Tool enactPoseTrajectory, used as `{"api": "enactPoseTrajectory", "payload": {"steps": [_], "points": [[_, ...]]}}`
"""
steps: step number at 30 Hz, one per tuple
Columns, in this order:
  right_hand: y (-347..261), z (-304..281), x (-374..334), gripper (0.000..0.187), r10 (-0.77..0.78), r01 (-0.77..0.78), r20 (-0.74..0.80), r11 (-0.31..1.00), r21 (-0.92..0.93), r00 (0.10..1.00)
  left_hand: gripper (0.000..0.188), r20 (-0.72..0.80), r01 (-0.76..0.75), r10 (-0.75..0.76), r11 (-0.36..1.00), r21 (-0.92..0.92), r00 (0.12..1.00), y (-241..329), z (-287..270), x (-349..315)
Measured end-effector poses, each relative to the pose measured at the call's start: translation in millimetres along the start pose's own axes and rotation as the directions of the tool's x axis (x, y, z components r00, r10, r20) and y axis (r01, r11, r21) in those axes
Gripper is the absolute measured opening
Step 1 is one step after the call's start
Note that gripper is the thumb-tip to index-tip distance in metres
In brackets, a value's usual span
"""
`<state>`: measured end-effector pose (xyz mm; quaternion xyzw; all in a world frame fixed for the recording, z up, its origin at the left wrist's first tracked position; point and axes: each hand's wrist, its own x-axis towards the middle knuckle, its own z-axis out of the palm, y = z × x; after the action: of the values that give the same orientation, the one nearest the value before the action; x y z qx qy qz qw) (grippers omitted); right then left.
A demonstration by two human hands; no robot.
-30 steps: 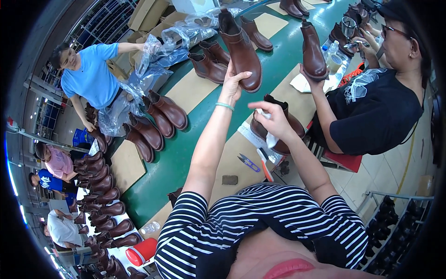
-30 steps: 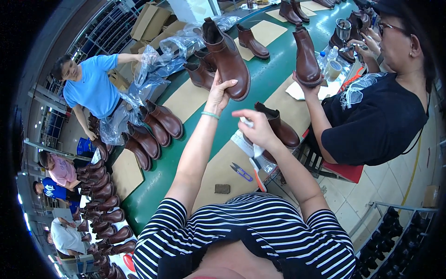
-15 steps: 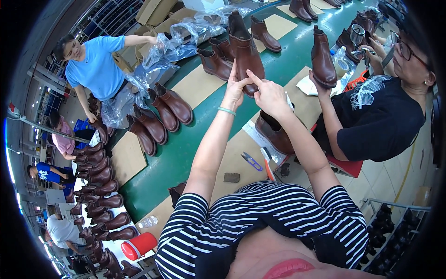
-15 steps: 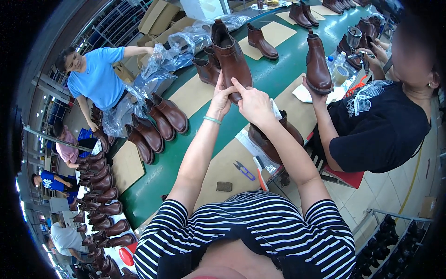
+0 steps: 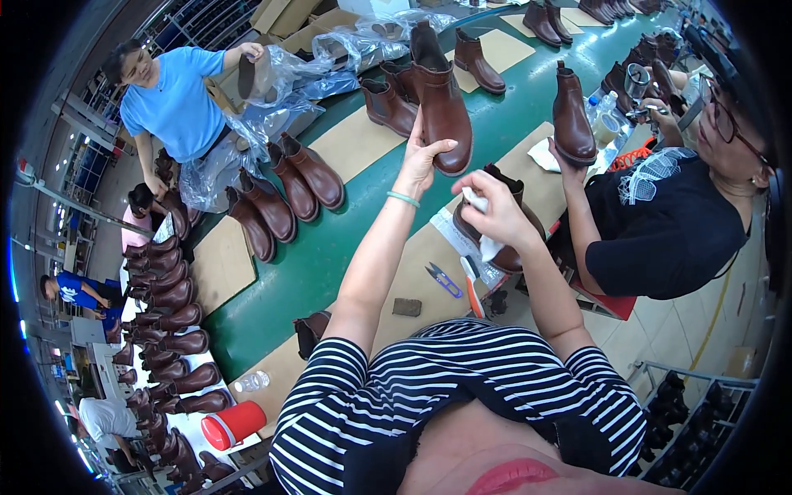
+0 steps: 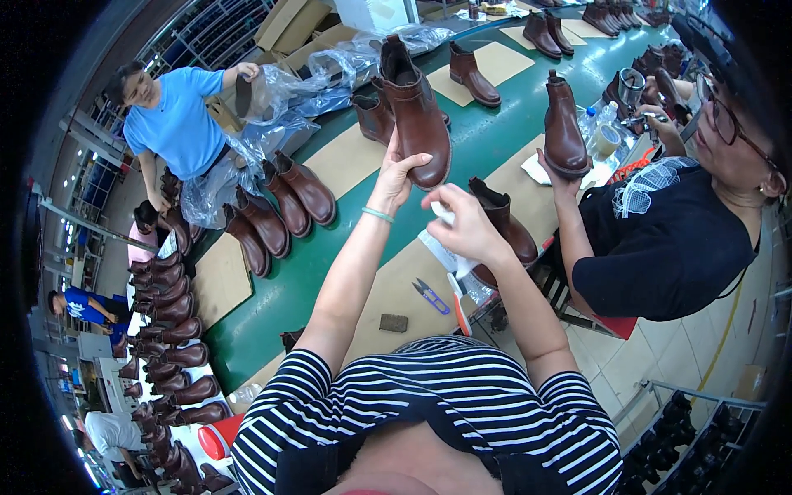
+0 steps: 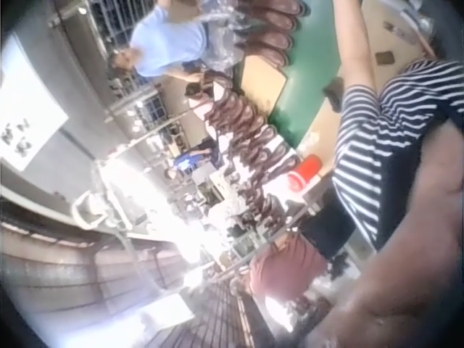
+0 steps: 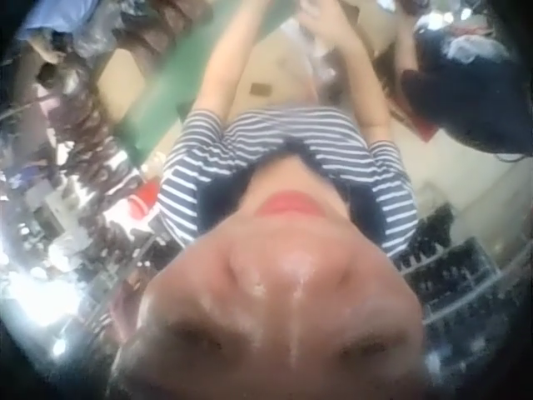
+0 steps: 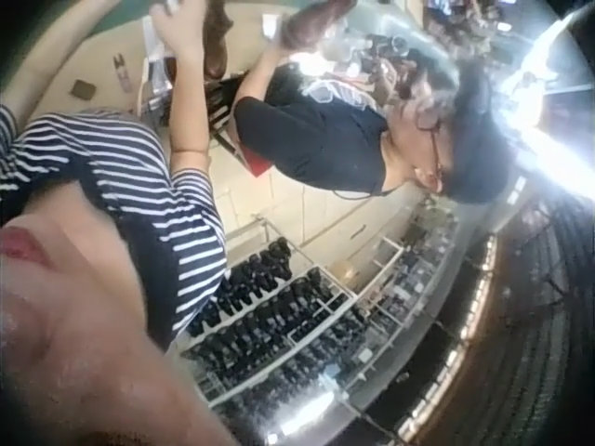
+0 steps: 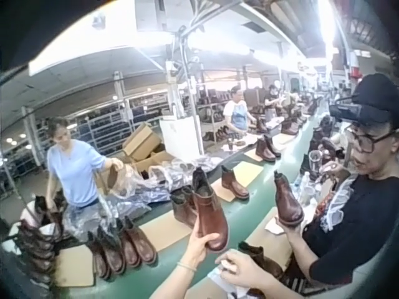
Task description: The recorder is polishing and cleaning boots on a factory assembly line.
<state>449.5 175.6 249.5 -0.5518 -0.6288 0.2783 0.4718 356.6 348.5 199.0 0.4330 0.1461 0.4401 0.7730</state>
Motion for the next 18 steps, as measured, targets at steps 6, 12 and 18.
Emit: {"api": "enactPoseTrajectory", "payload": {"steps": [6, 12, 18], "points": [[30.8, 9.0, -37.6, 0.018, 0.186, -0.211, 0.099, 0.888, 0.409, 0.978, 0.101, -0.025, -0.002, 0.002, 1.0, 0.019, 1.0, 13.1, -2.7, -35.8], [23.8, 24.4, -47.6, 0.026, 0.26, -0.289, 0.147, 0.676, 0.678, 0.954, 0.1, -0.111, -0.014, 0.02, 0.999, 0.051, 0.994, 38.0, -6.5, -95.4], [8.2, 44.8, -22.8, 0.012, 0.092, -0.077, 0.001, 0.832, 0.549, 0.996, 0.096, -0.189, -0.019, 0.037, 0.995, 0.094, 0.981, 61.1, -11.9, -163.9]]}}
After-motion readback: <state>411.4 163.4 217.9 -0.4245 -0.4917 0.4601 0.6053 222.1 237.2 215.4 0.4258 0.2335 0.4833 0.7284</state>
